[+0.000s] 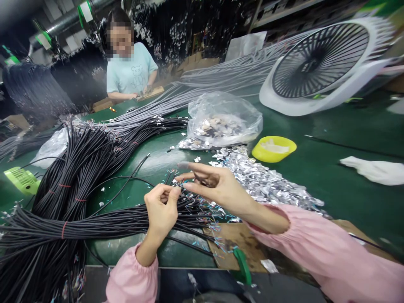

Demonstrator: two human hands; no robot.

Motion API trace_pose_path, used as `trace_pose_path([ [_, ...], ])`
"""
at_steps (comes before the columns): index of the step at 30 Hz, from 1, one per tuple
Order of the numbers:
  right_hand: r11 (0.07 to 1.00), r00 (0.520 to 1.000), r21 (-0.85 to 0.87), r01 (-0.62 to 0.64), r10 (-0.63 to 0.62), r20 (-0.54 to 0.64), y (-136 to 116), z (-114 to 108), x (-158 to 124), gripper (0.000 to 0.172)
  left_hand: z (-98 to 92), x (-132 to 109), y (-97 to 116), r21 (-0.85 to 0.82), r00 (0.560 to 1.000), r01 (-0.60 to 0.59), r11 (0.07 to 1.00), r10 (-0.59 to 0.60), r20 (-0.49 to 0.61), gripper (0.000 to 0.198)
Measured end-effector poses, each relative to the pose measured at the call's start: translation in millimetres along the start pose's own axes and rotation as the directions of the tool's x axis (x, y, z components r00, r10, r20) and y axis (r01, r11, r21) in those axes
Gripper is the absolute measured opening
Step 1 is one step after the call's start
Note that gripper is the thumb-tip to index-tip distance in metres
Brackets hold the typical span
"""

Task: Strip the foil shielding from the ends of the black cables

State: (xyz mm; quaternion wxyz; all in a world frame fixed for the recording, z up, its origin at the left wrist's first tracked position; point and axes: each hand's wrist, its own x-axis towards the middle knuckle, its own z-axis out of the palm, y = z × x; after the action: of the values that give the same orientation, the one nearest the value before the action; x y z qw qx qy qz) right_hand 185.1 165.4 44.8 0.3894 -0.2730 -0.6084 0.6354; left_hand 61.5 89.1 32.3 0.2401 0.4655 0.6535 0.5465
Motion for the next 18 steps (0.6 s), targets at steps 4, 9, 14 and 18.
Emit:
trace_pose_path([
  [4,0.998,0.997,0.040,-0.046,0.049,-0.068,0.6,1.4,2.1,0.048,0.0,0.3,-0.8,-0.010,1.000,-0.006,1.000,0.006,0.011,0.027],
  [9,0.998,0.995,0.028,-0.051,0.053,-0.082,1.5,2.2,3.8,0.049,-1.1,1.8,-2.4,-0.039,1.000,0.008,0.999,-0.007,0.019,0.029],
  [14,0.990,0.991,0.079,-0.119,0.123,-0.045,3.1,1.8,6.2,0.051,-1.6,2.3,-2.7,-0.071,0.999,0.027,0.997,-0.025,0.034,0.030],
  [18,0.983,0.989,0.110,-0.147,0.146,0.019,2.4,0.5,7.3,0.050,-1.7,2.0,-1.7,-0.065,1.000,0.023,0.998,-0.021,0.020,0.029],
])
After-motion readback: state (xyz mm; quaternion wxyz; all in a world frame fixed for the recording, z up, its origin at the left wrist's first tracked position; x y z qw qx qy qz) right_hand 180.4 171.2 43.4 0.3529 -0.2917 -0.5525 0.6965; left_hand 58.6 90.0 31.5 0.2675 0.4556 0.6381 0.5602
